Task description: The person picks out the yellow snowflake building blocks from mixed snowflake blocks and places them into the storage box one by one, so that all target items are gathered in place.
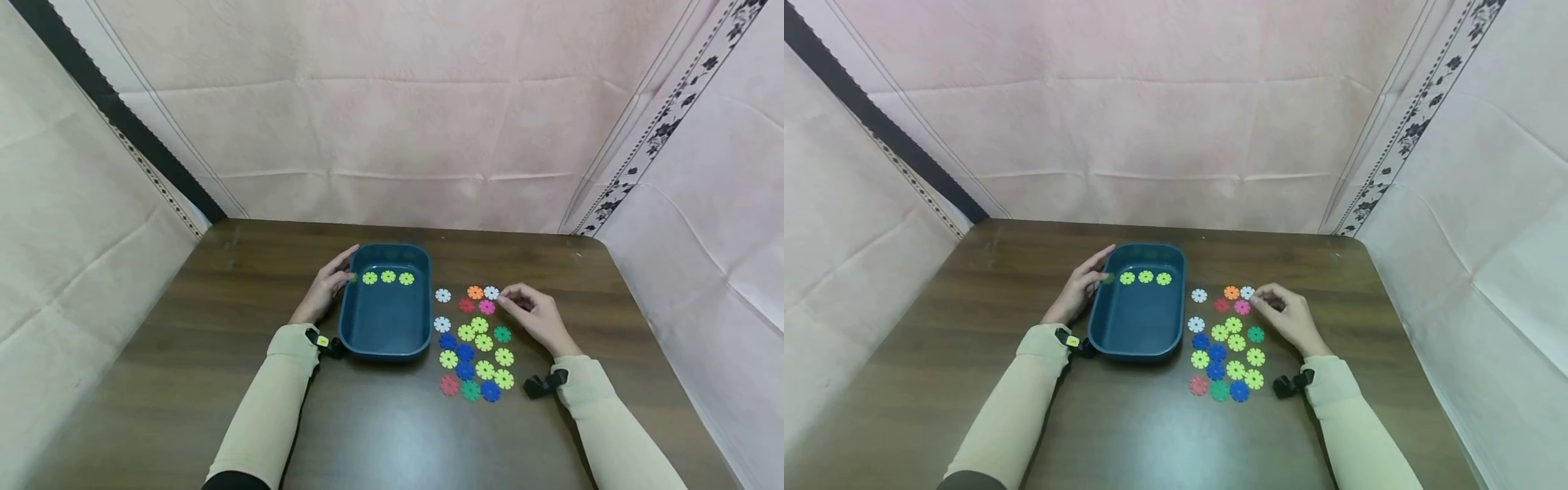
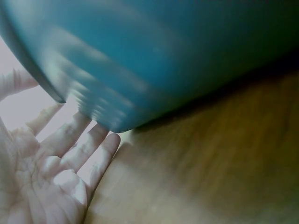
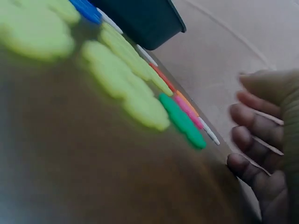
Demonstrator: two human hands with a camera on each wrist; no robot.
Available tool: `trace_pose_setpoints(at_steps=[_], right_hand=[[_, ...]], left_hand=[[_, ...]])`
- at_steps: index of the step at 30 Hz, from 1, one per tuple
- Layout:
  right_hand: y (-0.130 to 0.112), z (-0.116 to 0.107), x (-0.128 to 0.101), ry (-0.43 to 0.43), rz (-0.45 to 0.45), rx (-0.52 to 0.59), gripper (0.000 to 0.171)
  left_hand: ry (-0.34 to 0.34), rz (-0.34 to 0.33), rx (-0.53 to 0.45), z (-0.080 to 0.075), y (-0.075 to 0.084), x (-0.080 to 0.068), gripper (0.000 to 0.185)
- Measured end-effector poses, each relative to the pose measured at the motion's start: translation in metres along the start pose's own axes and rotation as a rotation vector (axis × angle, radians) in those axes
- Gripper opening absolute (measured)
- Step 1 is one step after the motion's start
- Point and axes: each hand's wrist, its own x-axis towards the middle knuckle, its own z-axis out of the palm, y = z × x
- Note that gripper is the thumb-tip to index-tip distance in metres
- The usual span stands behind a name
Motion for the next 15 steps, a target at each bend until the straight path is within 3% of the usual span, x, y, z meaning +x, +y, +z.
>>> trace_pose_setpoints(at_steps=[4,8,15], right_hand=[[-0.002,0.004,-0.009,-0.112,-0.046,-0.115,0.009],[-0.005,0.012,-0.015,-0.152,-0.112,-0.249,0.014],[-0.01,0.017,-0.016,-0.182,-0.128,-0.269,0.03]], left_hand=[[0.004,0.004,-0.014,-0.001,0.0,0.001,0.058],[0.003,-0.007,-0.011,-0.001,-0.001,0.0,0.058],[-0.005,0.01,-0.001,-0.002,-0.003,0.001,0.058]])
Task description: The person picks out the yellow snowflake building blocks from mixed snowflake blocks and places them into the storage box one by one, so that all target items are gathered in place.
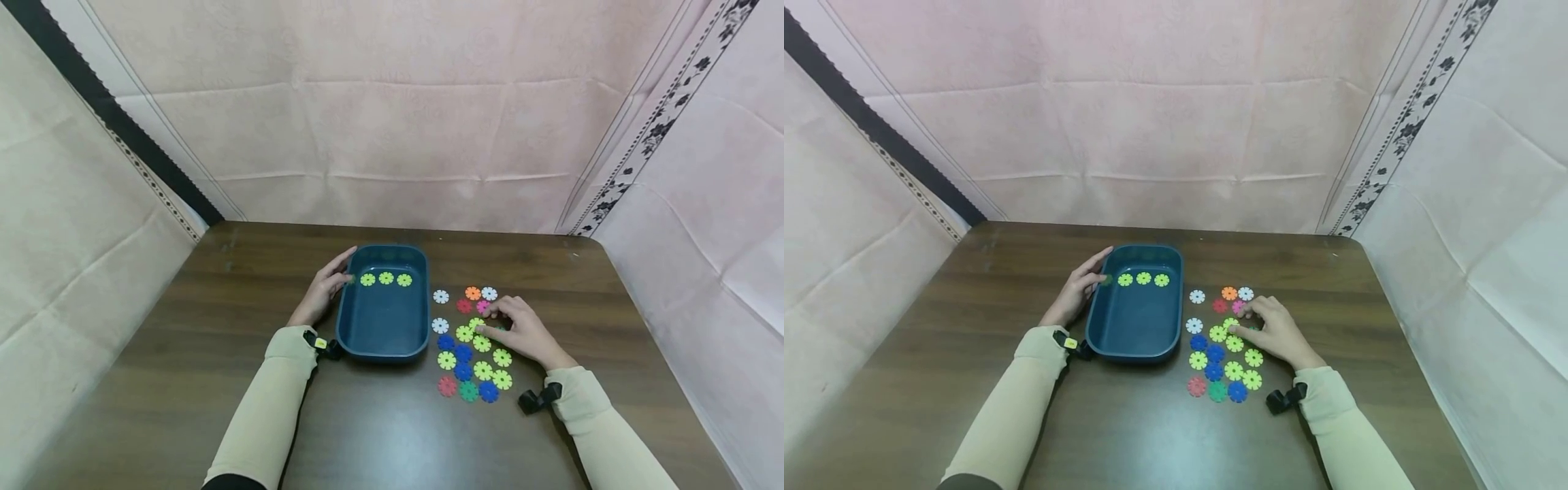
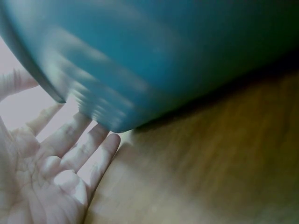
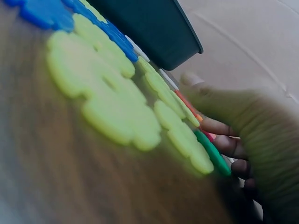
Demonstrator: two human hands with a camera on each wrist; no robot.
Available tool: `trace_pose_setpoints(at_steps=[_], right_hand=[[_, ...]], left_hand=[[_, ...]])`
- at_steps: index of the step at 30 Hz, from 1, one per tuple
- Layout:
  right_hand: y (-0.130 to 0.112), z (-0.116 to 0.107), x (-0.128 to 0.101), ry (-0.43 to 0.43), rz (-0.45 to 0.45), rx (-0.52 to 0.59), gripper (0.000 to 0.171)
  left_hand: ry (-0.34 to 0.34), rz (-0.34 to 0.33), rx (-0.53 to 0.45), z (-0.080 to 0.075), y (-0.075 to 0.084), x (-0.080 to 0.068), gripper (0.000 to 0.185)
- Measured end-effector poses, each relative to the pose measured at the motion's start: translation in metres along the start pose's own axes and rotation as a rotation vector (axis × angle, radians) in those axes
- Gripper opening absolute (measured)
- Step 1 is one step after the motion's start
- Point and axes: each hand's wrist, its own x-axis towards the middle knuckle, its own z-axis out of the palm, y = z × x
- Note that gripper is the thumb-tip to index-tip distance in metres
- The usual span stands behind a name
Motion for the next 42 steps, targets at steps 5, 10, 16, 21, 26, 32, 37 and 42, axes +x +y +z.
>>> trace_pose_setpoints(at_steps=[5,10,16,21,26,32,37,42], right_hand=[[-0.002,0.002,0.002,-0.028,-0.022,0.001,0.029],[-0.003,0.004,0.003,-0.035,-0.026,0.014,0.025],[-0.001,0.004,0.002,-0.036,-0.03,0.039,0.023],[-0.001,0.004,0.002,-0.029,-0.001,0.068,0.022],[-0.002,0.004,0.001,-0.046,-0.014,0.046,0.029],[-0.002,0.005,0.001,-0.058,-0.048,0.007,0.03],[-0.001,0.005,0.002,-0.054,-0.029,0.039,0.028],[-0.001,0.003,0.001,-0.027,0.009,0.141,0.023]], left_hand=[[-0.012,0.003,-0.004,-0.002,0.0,-0.002,0.058],[-0.018,-0.006,-0.016,0.0,0.007,-0.007,0.059],[-0.027,-0.002,-0.003,0.005,0.02,-0.013,0.059],[-0.024,-0.006,0.003,0.006,0.023,-0.012,0.059],[-0.029,-0.028,-0.018,0.006,0.027,-0.013,0.059],[-0.033,-0.022,-0.023,0.006,0.027,-0.015,0.059],[-0.038,-0.018,-0.023,0.006,0.029,-0.015,0.059],[-0.049,-0.011,-0.025,0.007,0.031,-0.014,0.059]])
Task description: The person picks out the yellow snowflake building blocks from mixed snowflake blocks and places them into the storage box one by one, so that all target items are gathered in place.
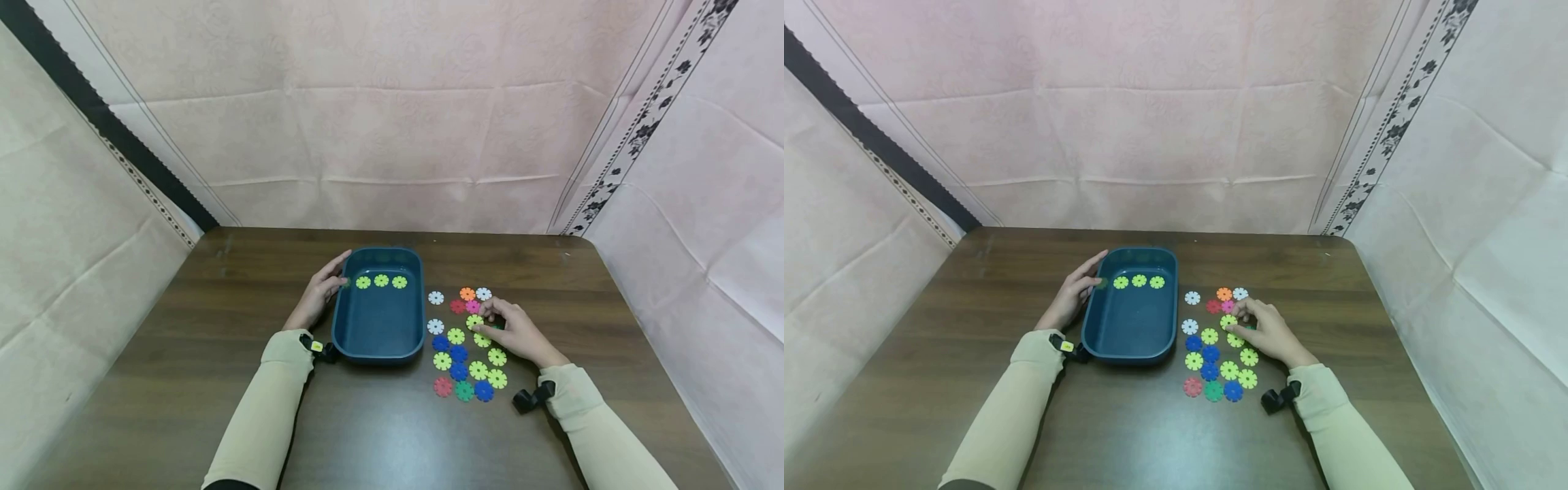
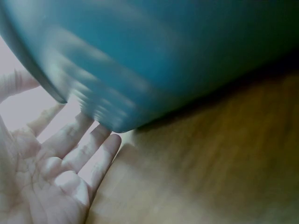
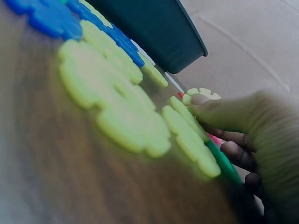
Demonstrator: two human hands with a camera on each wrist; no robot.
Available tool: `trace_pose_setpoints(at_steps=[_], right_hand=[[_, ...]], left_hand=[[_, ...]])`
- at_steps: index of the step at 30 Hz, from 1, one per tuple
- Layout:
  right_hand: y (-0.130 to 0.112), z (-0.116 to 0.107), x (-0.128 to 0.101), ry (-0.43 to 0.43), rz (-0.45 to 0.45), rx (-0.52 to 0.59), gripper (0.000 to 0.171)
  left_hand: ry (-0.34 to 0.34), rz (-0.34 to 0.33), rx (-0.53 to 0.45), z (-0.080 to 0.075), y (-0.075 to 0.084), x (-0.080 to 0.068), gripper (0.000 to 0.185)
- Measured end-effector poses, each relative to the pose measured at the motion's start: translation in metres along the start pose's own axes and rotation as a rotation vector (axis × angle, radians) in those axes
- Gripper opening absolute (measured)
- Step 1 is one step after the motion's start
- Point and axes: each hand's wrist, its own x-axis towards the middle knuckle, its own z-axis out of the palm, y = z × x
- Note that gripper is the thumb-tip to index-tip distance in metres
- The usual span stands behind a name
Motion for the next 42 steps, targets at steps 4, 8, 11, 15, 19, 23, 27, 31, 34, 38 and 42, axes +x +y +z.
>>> trace_pose_setpoints(at_steps=[4,8,11,15,19,23,27,31,34,38,42], right_hand=[[-0.002,-0.001,0.0,0.01,0.017,0.055,0.015],[-0.004,-0.001,-0.001,0.015,0.032,0.043,0.012],[-0.005,-0.001,-0.001,0.026,0.038,0.033,0.011],[-0.004,-0.001,0.0,0.034,0.035,0.028,0.011],[-0.004,0.001,0.0,0.039,0.028,0.039,0.01],[-0.007,0.002,0.002,0.051,0.059,0.061,0.01],[-0.012,0.001,0.005,0.068,0.098,0.092,0.012],[-0.02,-0.001,0.009,0.057,0.104,0.104,0.013],[-0.03,-0.003,0.014,0.027,0.079,0.105,0.012],[-0.048,-0.003,0.028,-0.018,0.015,0.115,0.011],[-0.073,0.0,0.049,-0.062,-0.073,0.133,0.012]], left_hand=[[-0.002,0.004,-0.008,-0.002,-0.003,0.002,0.059],[-0.005,0.011,-0.011,-0.006,-0.015,0.005,0.059],[-0.002,0.024,0.001,-0.01,-0.023,0.007,0.058],[0.003,0.03,0.009,-0.011,-0.026,0.008,0.059],[0.006,0.025,0.004,-0.011,-0.024,0.007,0.059],[0.012,0.029,0.01,-0.011,-0.023,0.007,0.058],[0.014,0.036,0.014,-0.011,-0.024,0.006,0.057],[0.012,0.04,0.023,-0.01,-0.027,0.006,0.057],[0.018,0.037,0.027,-0.01,-0.027,0.005,0.057],[0.02,0.039,0.015,-0.01,-0.029,0.005,0.057],[0.016,0.034,0.005,-0.01,-0.029,0.006,0.057]])
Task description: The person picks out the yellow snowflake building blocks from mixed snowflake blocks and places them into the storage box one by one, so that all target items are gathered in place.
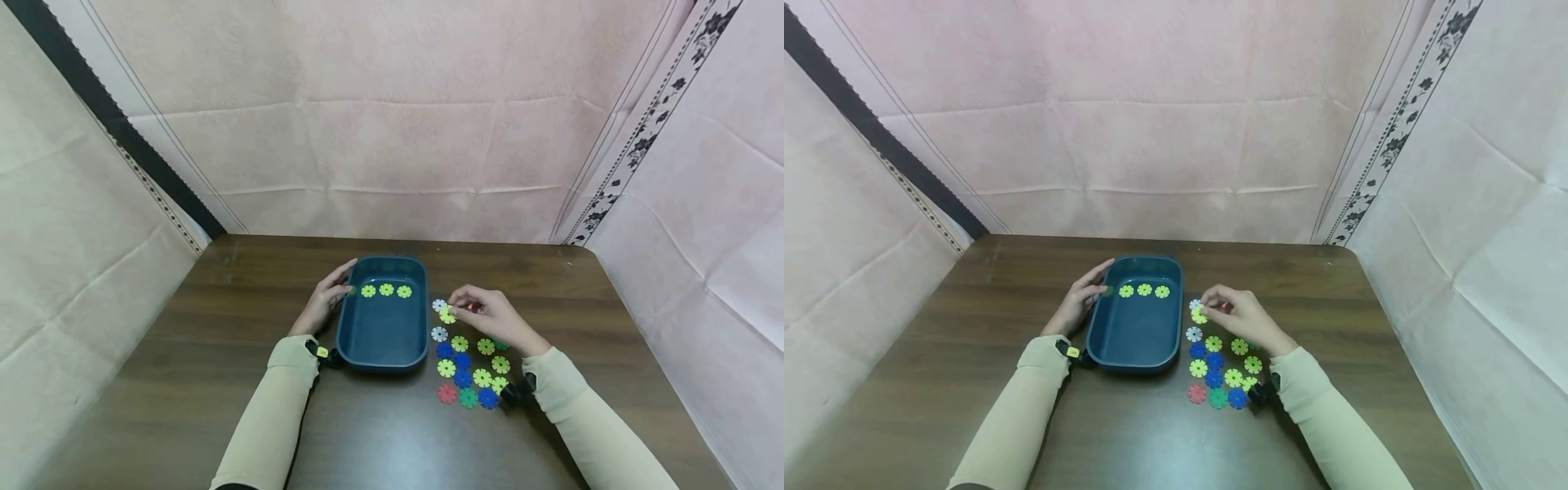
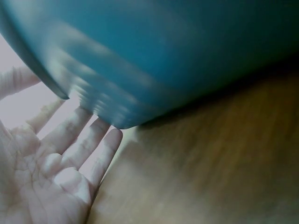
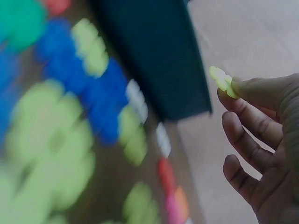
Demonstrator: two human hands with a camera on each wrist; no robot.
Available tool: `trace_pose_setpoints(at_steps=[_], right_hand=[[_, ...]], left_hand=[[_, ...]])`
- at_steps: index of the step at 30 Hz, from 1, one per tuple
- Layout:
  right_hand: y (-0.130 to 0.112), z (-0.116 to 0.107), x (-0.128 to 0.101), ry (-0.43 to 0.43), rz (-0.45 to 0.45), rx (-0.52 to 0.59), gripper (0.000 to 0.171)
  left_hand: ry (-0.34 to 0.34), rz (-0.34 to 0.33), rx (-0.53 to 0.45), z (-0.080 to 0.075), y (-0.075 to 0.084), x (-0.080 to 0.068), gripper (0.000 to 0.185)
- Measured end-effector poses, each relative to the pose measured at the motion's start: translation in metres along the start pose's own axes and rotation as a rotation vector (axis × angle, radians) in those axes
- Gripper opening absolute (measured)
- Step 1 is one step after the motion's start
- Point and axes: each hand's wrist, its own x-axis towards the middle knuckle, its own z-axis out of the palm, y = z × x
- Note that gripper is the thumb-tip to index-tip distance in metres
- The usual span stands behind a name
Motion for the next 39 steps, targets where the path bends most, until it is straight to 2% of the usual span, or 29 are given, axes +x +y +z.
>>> trace_pose_setpoints(at_steps=[7,11,15,17,20,23,26,34,39], right_hand=[[-0.041,0.021,0.05,-0.131,-0.201,-0.017,0.011],[-0.061,0.033,0.084,-0.224,-0.306,-0.054,0.014],[-0.076,0.045,0.121,-0.292,-0.358,-0.096,0.014],[-0.079,0.052,0.137,-0.341,-0.344,-0.114,0.013],[-0.078,0.062,0.156,-0.458,-0.274,-0.137,0.011],[-0.071,0.071,0.167,-0.573,-0.19,-0.164,0.011],[-0.061,0.077,0.173,-0.646,-0.115,-0.188,0.014],[-0.043,0.086,0.176,-0.69,0.001,-0.24,0.015],[-0.04,0.085,0.176,-0.679,0.009,-0.255,0.02]], left_hand=[[0.002,-0.031,-0.016,0.001,0.0,-0.002,0.057],[0.003,-0.029,-0.008,0.003,0.009,-0.007,0.058],[0.004,-0.011,0.008,0.003,0.016,-0.008,0.058],[0.002,-0.013,0.001,0.001,0.014,-0.006,0.057],[-0.005,-0.036,-0.023,0.0,0.012,-0.003,0.057],[-0.014,-0.038,-0.029,-0.002,0.006,-0.001,0.057],[-0.01,-0.03,-0.019,-0.001,0.004,0.001,0.057],[-0.002,-0.027,-0.019,0.002,0.001,0.002,0.057],[0.001,-0.013,-0.026,0.0,-0.002,0.003,0.058]])
